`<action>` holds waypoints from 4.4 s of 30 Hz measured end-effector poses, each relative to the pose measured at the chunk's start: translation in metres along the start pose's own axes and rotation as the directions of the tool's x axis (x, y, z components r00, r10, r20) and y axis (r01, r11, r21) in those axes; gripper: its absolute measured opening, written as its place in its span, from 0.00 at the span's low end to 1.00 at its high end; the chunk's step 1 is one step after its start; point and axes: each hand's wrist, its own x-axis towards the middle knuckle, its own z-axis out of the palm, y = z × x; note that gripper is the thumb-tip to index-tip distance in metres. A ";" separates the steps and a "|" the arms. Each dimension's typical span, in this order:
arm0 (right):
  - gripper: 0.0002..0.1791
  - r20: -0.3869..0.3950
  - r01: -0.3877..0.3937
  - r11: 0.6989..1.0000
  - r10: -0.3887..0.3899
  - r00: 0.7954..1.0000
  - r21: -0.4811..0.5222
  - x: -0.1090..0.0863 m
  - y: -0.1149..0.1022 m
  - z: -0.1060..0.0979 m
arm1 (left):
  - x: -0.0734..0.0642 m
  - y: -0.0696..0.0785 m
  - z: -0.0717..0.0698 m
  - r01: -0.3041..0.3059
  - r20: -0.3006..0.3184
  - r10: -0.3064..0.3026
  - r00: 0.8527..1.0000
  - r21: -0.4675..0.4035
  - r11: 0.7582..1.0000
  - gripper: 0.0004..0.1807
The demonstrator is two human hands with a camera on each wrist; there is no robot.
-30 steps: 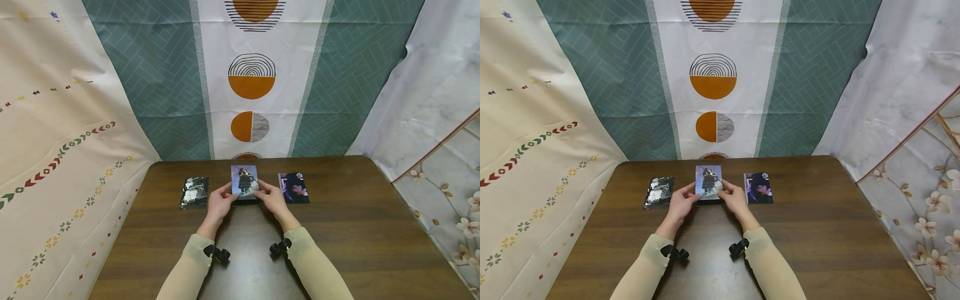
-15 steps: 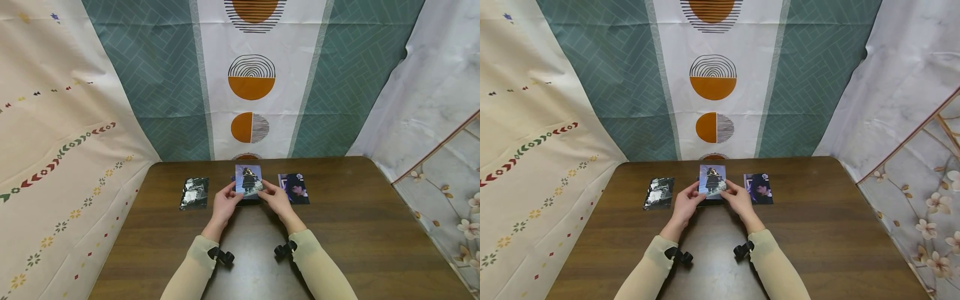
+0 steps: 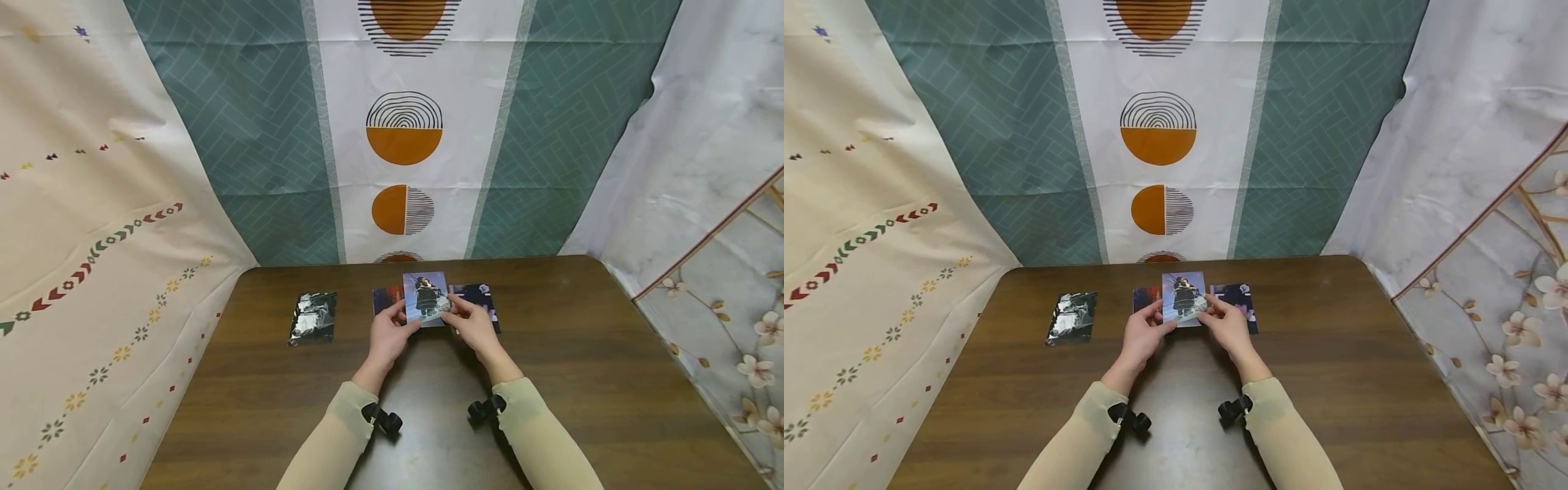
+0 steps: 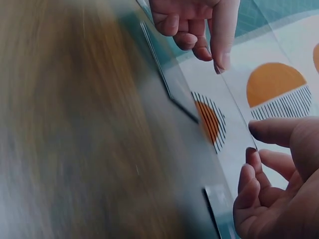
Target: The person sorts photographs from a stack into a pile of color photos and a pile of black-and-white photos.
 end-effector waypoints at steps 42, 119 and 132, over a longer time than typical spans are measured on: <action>0.30 -0.127 -0.127 0.966 0.100 0.987 -0.224 -0.002 0.043 -0.078 | 0.009 0.013 0.103 0.053 0.098 -0.083 0.992 0.276 0.960 0.28; 0.32 -0.093 -0.149 0.929 0.125 0.988 -0.339 0.002 0.041 -0.078 | 0.008 0.015 0.097 0.026 0.156 -0.080 0.985 0.322 0.946 0.32; 0.33 -0.071 -0.147 0.968 0.135 0.988 -0.202 -0.002 0.043 -0.086 | 0.000 0.019 0.069 -0.043 0.207 0.009 0.978 0.156 0.987 0.30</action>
